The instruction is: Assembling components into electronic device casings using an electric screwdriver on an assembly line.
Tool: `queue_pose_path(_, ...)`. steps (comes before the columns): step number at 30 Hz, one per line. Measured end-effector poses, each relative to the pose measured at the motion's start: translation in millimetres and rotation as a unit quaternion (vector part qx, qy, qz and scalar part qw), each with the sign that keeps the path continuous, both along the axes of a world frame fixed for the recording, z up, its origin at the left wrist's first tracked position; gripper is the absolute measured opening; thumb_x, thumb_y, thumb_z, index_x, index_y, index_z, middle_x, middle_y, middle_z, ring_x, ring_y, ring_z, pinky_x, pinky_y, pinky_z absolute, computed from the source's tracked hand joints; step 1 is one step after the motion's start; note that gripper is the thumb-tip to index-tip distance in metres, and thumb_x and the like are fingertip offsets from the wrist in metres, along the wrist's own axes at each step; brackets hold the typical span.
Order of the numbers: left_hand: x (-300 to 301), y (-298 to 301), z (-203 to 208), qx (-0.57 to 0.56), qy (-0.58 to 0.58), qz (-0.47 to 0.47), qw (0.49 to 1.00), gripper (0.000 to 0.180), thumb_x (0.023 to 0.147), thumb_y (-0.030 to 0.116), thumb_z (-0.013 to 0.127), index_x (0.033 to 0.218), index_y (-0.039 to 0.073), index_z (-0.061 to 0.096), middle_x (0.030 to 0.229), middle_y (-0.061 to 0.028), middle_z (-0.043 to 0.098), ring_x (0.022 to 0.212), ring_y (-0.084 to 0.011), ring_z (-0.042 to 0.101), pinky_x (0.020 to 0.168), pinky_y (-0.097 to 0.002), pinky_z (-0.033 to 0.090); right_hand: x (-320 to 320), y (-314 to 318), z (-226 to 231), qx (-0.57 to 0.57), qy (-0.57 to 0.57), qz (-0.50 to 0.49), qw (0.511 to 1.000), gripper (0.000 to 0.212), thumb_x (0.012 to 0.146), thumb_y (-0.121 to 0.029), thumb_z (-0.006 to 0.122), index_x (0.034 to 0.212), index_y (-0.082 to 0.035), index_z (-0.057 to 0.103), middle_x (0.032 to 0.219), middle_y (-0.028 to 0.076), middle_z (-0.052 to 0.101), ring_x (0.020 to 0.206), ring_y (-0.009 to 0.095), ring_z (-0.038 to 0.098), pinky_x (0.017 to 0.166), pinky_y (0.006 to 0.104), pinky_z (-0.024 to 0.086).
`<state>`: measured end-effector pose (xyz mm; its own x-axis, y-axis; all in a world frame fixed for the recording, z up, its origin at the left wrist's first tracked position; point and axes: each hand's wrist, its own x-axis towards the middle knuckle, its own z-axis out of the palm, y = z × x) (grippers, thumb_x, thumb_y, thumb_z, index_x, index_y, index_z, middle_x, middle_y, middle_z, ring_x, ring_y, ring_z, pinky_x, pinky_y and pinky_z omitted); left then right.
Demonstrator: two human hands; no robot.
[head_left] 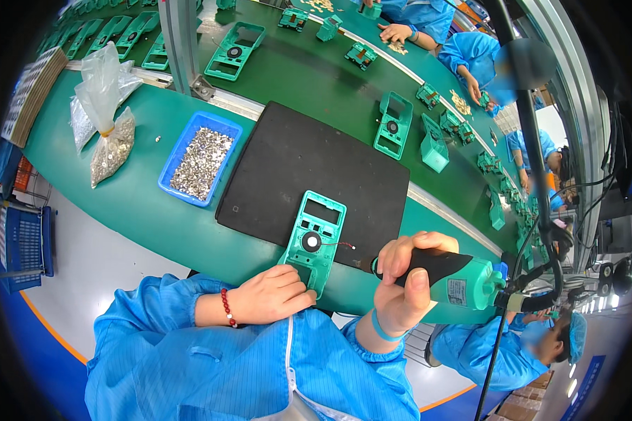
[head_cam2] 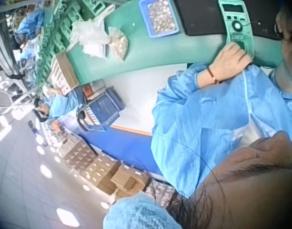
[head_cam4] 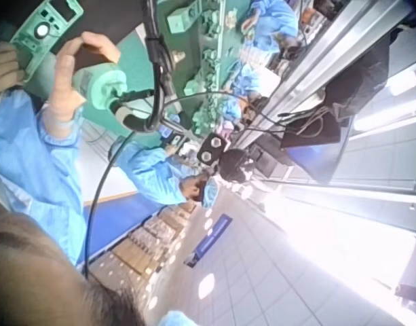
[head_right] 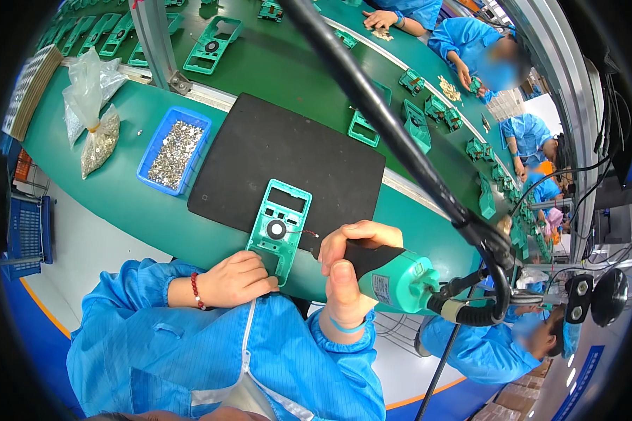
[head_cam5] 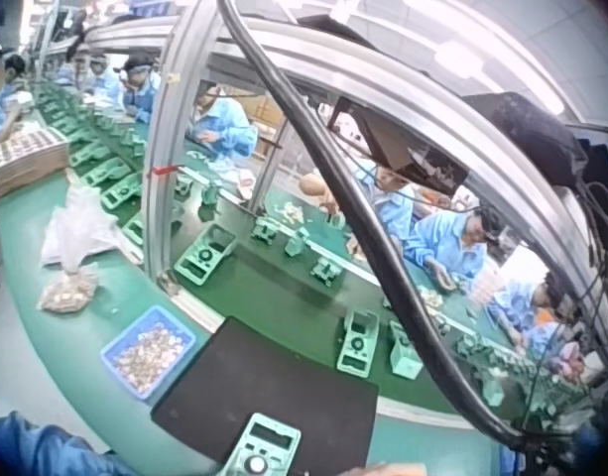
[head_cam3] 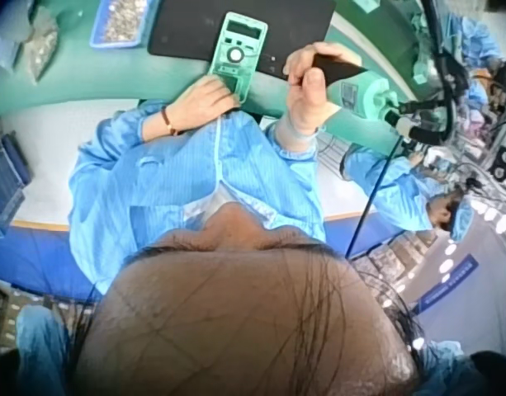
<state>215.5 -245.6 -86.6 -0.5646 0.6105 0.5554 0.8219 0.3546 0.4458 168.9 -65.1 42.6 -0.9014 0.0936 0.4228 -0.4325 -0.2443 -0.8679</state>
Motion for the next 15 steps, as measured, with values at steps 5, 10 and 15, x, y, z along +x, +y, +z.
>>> queue_pose_path(5,-8.7,0.8,17.6,0.040,-0.022,0.012,0.999,0.020,0.082,0.012,0.063,0.101,0.008,0.064,0.091,-0.0025,0.060,0.092,-0.0197,0.061,0.087,-0.0348,0.047,0.5,-0.3,-4.6,0.014,0.003,0.018,1.000,0.043,0.090,-0.031,0.073,0.111,-0.002,0.049,0.068,0.004,0.052,0.053,0.012,0.047,0.050,0.0278,0.040)
queue_pose_path(10,-32.8,4.9,38.8,0.093,-0.098,0.106,0.985,0.015,0.081,0.012,0.071,0.094,0.010,0.065,0.091,-0.0015,0.061,0.089,-0.0197,0.061,0.084,-0.0356,0.044,6.0,-4.3,-8.9,0.018,0.012,0.020,1.000,0.039,0.092,-0.035,0.068,0.103,-0.004,0.046,0.064,0.004,0.050,0.046,0.011,0.042,0.046,0.0272,0.038)
queue_pose_path(15,-48.3,11.7,31.2,0.079,-0.074,0.127,0.986,0.020,0.076,0.018,0.080,0.085,0.011,0.064,0.087,-0.0002,0.060,0.085,-0.0186,0.059,0.080,-0.0345,0.043,2.8,-11.3,-8.7,0.012,0.024,0.046,0.999,0.041,0.092,-0.038,0.068,0.102,-0.005,0.045,0.064,0.004,0.051,0.046,0.011,0.044,0.045,0.0273,0.038)
